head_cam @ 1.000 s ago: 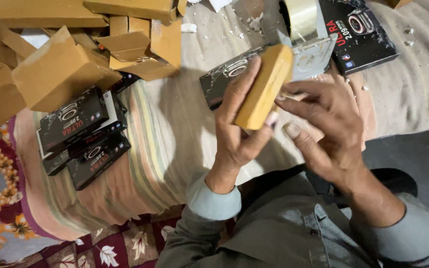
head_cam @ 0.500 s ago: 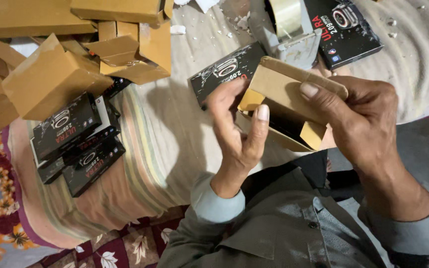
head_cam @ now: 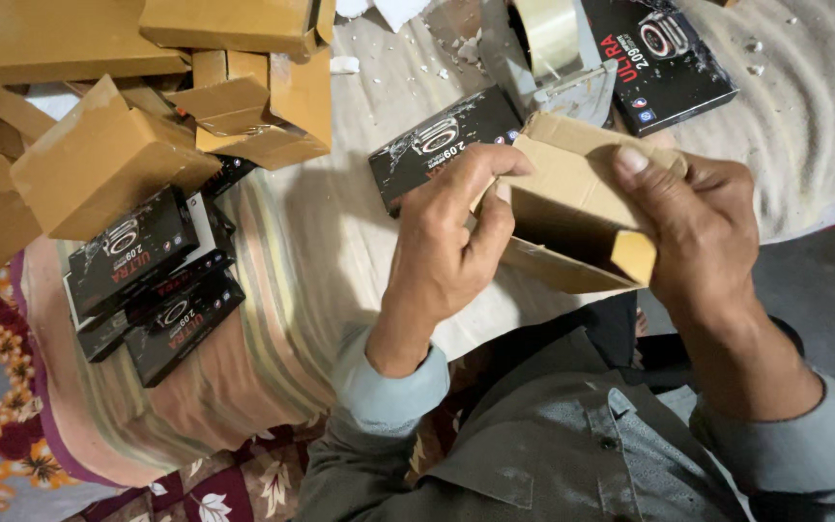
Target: The person unpacks smartwatch boxes, removes the watch, strap, and charger, then places them into a brown shipping box and seals it with tape. The process is repeated for multiple units.
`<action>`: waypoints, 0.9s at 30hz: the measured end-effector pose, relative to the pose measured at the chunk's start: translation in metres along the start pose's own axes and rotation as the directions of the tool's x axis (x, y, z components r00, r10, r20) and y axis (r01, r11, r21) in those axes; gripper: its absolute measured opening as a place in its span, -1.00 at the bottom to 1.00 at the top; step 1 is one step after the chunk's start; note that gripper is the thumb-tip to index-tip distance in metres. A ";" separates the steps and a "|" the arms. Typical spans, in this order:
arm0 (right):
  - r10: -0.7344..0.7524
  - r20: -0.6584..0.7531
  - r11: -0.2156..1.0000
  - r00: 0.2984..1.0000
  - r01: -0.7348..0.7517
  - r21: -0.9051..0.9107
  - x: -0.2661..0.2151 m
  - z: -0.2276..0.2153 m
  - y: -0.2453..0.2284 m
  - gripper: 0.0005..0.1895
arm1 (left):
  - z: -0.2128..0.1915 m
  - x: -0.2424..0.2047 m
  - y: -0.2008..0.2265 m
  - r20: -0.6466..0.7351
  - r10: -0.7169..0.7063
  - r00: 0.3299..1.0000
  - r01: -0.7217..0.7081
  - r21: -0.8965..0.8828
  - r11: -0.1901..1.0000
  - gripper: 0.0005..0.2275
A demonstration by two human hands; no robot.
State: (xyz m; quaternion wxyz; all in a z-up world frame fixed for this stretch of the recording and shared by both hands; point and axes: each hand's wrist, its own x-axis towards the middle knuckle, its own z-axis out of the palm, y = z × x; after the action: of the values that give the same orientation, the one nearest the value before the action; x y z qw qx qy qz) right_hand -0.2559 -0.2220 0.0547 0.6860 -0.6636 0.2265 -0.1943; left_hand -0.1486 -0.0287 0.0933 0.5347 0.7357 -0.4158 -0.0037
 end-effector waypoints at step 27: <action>-0.245 0.230 0.967 0.942 0.221 0.127 -0.019 0.047 0.018 -0.58 | -0.029 -0.030 0.013 -0.156 0.162 0.974 -0.114 0.276 0.954 -0.71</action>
State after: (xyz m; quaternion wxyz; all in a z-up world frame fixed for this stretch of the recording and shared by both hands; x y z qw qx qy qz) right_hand -0.2452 -0.1715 0.0381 0.7129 -0.6695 0.0505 -0.2024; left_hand -0.1632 0.0119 0.1031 0.4652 0.7670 -0.4140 0.1547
